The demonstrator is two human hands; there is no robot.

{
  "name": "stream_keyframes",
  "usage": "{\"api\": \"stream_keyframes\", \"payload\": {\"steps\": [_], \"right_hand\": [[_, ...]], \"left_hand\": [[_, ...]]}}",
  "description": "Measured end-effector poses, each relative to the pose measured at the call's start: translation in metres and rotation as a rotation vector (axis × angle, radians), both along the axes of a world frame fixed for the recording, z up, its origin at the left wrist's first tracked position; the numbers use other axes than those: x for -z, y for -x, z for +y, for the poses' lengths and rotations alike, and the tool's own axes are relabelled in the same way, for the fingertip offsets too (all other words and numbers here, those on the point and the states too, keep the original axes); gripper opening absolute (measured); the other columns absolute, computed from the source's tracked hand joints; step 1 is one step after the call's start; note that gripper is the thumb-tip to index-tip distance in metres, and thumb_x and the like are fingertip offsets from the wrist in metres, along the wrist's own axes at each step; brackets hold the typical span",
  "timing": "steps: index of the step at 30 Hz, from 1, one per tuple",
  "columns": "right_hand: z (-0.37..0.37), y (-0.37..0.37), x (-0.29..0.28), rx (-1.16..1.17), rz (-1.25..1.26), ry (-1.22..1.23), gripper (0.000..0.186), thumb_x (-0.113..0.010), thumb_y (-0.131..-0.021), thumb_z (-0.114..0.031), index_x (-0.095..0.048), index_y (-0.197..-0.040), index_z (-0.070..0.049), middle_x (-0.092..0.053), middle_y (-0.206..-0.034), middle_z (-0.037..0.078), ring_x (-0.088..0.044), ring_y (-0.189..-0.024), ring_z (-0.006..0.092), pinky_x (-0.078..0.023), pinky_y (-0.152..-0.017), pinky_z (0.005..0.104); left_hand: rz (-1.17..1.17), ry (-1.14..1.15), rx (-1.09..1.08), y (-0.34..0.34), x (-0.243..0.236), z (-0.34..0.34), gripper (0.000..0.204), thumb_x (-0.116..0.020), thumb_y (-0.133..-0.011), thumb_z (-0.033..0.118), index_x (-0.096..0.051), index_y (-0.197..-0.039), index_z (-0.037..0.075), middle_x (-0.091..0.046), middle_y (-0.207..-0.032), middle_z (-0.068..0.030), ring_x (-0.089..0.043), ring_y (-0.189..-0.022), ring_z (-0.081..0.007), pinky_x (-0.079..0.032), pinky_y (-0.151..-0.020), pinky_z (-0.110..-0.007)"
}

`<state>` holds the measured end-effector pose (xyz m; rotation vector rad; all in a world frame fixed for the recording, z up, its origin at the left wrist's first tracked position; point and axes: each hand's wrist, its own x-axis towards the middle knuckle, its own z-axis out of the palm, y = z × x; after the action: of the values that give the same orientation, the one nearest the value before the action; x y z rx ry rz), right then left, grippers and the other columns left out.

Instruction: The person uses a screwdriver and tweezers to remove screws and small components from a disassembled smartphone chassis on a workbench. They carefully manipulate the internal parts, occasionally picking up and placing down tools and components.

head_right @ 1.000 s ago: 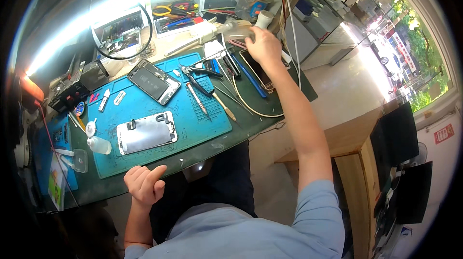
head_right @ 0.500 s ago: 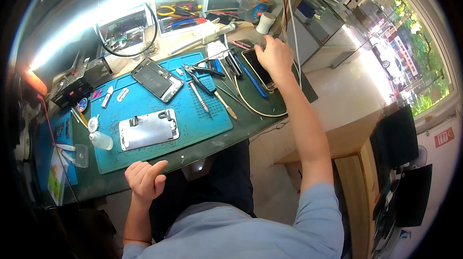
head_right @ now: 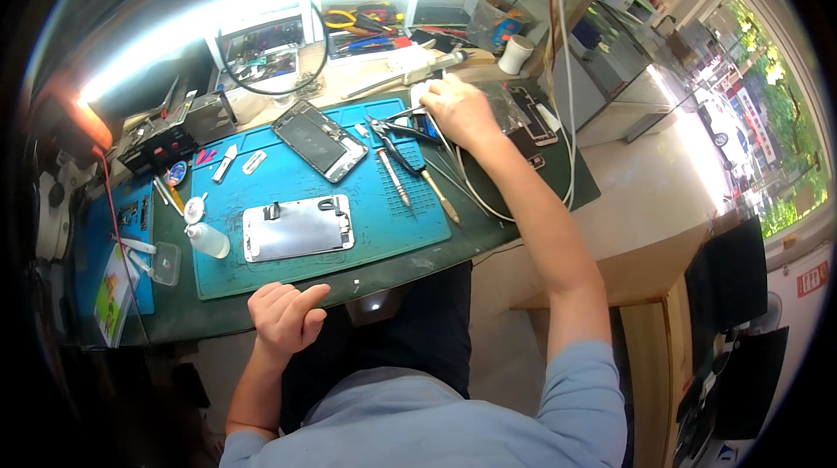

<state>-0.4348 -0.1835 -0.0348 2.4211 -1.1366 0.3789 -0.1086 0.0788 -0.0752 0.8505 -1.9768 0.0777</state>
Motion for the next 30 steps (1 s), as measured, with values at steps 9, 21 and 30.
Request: {"api": "stream_keyframes", "payload": {"steps": [9,21,30], "right_hand": [[0.024,0.015,-0.024,0.202,-0.283,-0.086,0.018,-0.071,-0.090,-0.017,-0.076,-0.105,-0.007,-0.074,-0.099,0.015,-0.072,-0.093,0.0347,-0.058,-0.083,0.0447],[0.049,0.017,-0.015,0.291,-0.434,-0.186,0.025,-0.074,-0.092,-0.020,-0.076,-0.111,-0.004,-0.073,-0.088,0.017,-0.071,-0.077,0.0317,-0.054,-0.070,0.0421],[0.117,-0.016,-0.021,0.122,-0.652,-0.071,0.020,-0.062,-0.107,-0.015,-0.074,-0.111,0.000,-0.066,-0.090,0.011,-0.061,-0.078,0.0177,-0.048,-0.070,0.0306]], "left_hand": [[0.028,0.003,-0.001,0.002,-0.003,-0.001,0.022,-0.066,-0.103,0.024,-0.076,-0.102,0.004,-0.055,-0.059,0.0015,-0.053,-0.047,-0.0150,-0.039,-0.048,-0.030],[0.126,-0.010,0.005,0.000,-0.003,0.000,0.043,-0.074,-0.075,-0.002,-0.073,-0.117,0.005,-0.067,-0.120,-0.0086,-0.069,-0.089,-0.0231,-0.057,-0.075,-0.035],[0.058,0.006,-0.124,0.004,-0.005,-0.001,0.046,-0.074,-0.083,0.008,-0.068,-0.128,0.010,-0.058,-0.148,-0.0054,-0.051,-0.136,-0.0261,-0.046,-0.109,-0.042]]}}
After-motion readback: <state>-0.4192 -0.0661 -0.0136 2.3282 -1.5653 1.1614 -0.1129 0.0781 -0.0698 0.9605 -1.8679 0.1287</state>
